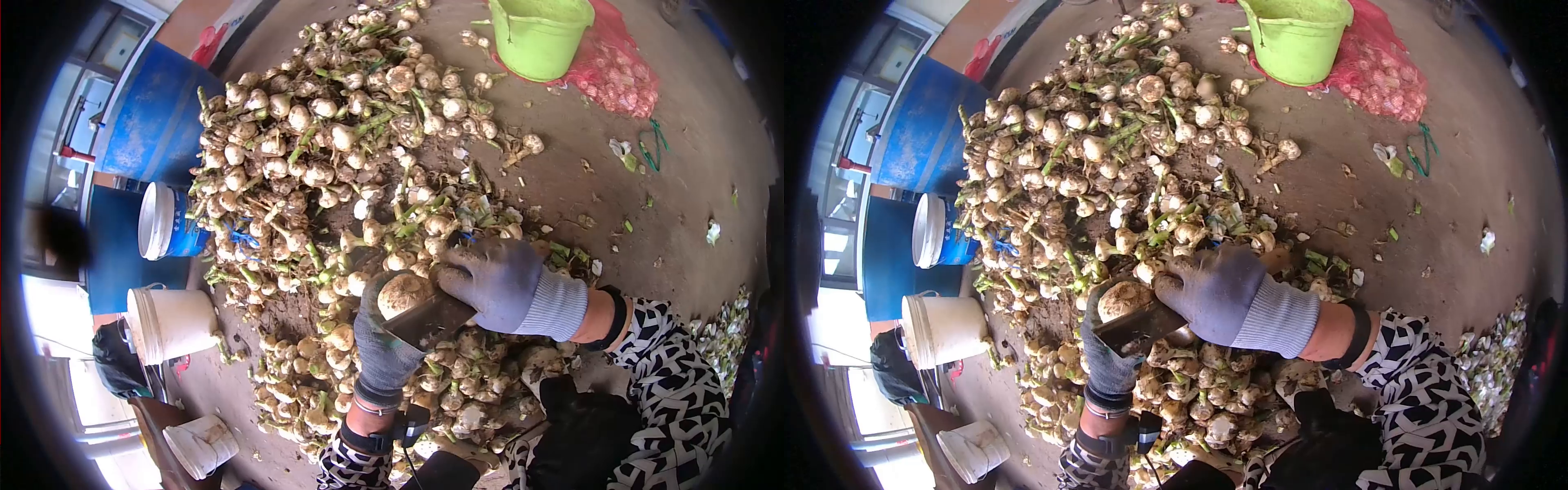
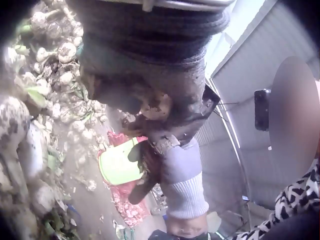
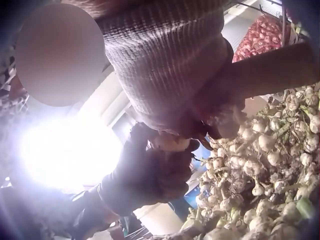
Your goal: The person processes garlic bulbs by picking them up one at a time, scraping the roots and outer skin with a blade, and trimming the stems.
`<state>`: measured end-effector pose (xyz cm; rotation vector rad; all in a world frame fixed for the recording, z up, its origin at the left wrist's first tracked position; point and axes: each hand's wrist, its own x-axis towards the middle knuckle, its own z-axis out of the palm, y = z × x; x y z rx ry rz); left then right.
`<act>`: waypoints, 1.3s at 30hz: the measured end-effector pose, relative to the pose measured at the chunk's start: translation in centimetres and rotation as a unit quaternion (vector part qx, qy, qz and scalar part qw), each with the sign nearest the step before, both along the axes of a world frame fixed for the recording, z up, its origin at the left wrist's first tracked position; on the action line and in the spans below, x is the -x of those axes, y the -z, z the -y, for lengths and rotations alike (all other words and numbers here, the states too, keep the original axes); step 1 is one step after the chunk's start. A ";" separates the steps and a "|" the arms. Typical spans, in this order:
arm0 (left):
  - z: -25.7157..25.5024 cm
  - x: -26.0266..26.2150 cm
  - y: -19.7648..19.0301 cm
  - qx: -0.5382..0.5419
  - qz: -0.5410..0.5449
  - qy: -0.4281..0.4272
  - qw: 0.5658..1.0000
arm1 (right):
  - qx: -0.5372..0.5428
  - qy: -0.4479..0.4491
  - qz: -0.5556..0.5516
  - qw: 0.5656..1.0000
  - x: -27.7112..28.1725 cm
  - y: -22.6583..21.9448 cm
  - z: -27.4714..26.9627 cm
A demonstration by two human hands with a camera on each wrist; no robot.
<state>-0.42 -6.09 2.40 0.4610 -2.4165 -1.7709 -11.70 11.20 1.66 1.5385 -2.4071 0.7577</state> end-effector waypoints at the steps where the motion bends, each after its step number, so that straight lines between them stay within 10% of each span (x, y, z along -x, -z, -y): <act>1: -0.6 -0.2 -0.1 -0.066 -0.011 -0.001 0.998 | 0.013 0.012 0.033 0.999 -0.1 0.6 -0.1; 4: -1.1 0.3 -0.3 -0.014 0.008 0.021 1.000 | 0.098 0.028 0.068 0.992 0.5 3.4 0.5; 6: -0.9 0.1 0.5 -0.194 0.013 0.011 0.981 | 0.048 0.022 0.125 0.991 0.6 5.2 0.9; 8: -2.0 -2.0 -1.5 -0.255 0.082 0.045 0.962 | -0.179 0.131 0.318 0.922 3.0 9.8 1.8; 10: -0.5 -2.5 -2.0 -0.011 -0.042 0.240 0.970 | -0.281 0.181 0.273 0.902 4.9 9.0 0.8; 11: -2.0 -2.3 -2.6 -0.323 0.081 0.040 0.942 | -0.086 0.121 0.378 0.914 4.2 8.5 0.5; 12: -2.2 -1.6 -2.9 -0.345 0.029 0.024 0.938 | 0.114 0.078 0.477 0.868 2.3 7.6 -0.8; 13: -1.4 -1.0 -1.4 -0.185 -0.004 0.080 0.979 | 0.024 0.117 0.691 0.713 1.8 1.8 -1.1; 14: -0.7 0.5 -1.1 -0.017 -0.044 0.126 0.991 | 0.161 0.008 0.404 0.901 0.7 3.3 -1.0; 15: 0.2 1.0 -2.0 0.306 -0.069 0.198 0.929 | 0.200 0.026 0.525 0.827 -0.3 4.3 -1.2; 17: 0.1 0.9 -3.2 0.270 -0.038 0.176 0.946 | 0.148 0.019 0.699 0.699 -0.4 3.0 -1.7; 18: 0.3 0.5 -2.8 0.183 -0.029 0.182 0.966 | 0.149 0.018 0.698 0.700 -0.6 2.9 -1.9; 20: -0.3 -0.4 -2.7 0.100 -0.048 0.167 0.980 | 0.235 -0.058 0.436 0.867 -0.7 2.1 -1.5; 22: -0.1 -0.5 -2.7 0.120 -0.059 0.181 0.974 | 0.299 -0.091 0.347 0.884 0.0 0.9 -1.6; 25: 0.5 -1.7 -1.1 0.185 -0.152 0.220 0.946 | 0.041 -0.013 0.303 0.952 0.1 0.8 -2.4; 28: 0.8 -1.2 -3.4 0.143 -0.144 0.255 0.945 | -0.203 0.102 0.319 0.920 3.0 7.9 -1.7; 34: 7.8 -0.8 -1.0 0.338 0.031 0.266 0.902 | -0.324 0.088 0.266 0.903 9.7 6.6 6.6; 39: 11.5 -0.9 3.7 0.184 0.092 0.228 0.952 | -0.368 0.070 0.213 0.902 13.7 12.5 20.6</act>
